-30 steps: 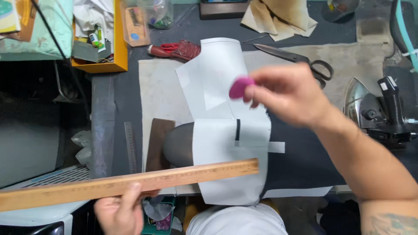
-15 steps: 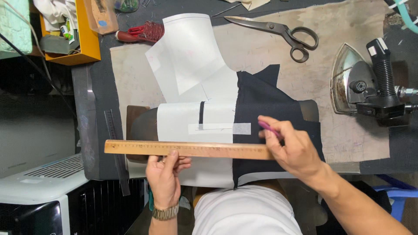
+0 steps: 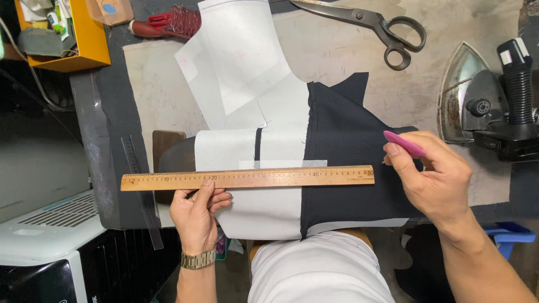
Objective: The person irons a piece of fabric on a stand, presses it with wooden blocks, and then marks the fabric using a ruler and a piece of tailor's chalk.
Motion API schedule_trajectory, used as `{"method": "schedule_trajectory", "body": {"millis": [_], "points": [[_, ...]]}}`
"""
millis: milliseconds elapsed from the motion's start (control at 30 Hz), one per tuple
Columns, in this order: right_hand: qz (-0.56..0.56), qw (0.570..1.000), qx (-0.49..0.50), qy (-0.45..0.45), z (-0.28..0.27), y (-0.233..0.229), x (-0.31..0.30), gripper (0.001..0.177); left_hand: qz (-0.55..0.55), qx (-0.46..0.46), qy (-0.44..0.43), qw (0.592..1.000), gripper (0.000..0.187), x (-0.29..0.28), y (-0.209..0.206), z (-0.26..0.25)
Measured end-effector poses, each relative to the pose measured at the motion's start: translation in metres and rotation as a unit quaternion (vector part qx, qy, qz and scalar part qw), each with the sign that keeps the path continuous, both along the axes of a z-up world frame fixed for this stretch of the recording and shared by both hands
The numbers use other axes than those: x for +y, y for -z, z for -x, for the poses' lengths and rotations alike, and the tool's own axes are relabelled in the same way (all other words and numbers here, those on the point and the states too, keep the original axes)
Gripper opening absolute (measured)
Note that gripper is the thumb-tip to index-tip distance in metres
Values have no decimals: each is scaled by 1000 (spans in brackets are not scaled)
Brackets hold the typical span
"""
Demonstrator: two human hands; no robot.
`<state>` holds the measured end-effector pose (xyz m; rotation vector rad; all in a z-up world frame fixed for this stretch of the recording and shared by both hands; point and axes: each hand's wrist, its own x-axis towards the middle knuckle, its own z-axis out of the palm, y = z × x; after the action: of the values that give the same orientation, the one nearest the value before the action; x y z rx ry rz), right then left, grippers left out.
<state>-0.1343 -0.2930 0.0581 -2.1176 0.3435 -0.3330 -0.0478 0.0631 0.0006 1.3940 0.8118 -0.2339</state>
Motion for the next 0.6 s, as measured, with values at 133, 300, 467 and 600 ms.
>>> {"method": "schedule_trajectory", "body": {"millis": [133, 300, 467, 600], "points": [[-19, 999, 31, 27, -5, -1, 0, 9, -17, 8, 4, 1000, 27, 1, -3, -2], [-42, 997, 45, 45, -5, 4, 1, 10, -24, 11, 1, 1000, 26, -1, -2, -2], [-52, 996, 48, 53, -6, 4, 3, 11, -28, 18, 0, 999, 28, -3, -6, -3], [-90, 991, 64, 79, -5, 5, 5, 10, -28, 17, 2, 999, 28, -2, -2, -2]]}}
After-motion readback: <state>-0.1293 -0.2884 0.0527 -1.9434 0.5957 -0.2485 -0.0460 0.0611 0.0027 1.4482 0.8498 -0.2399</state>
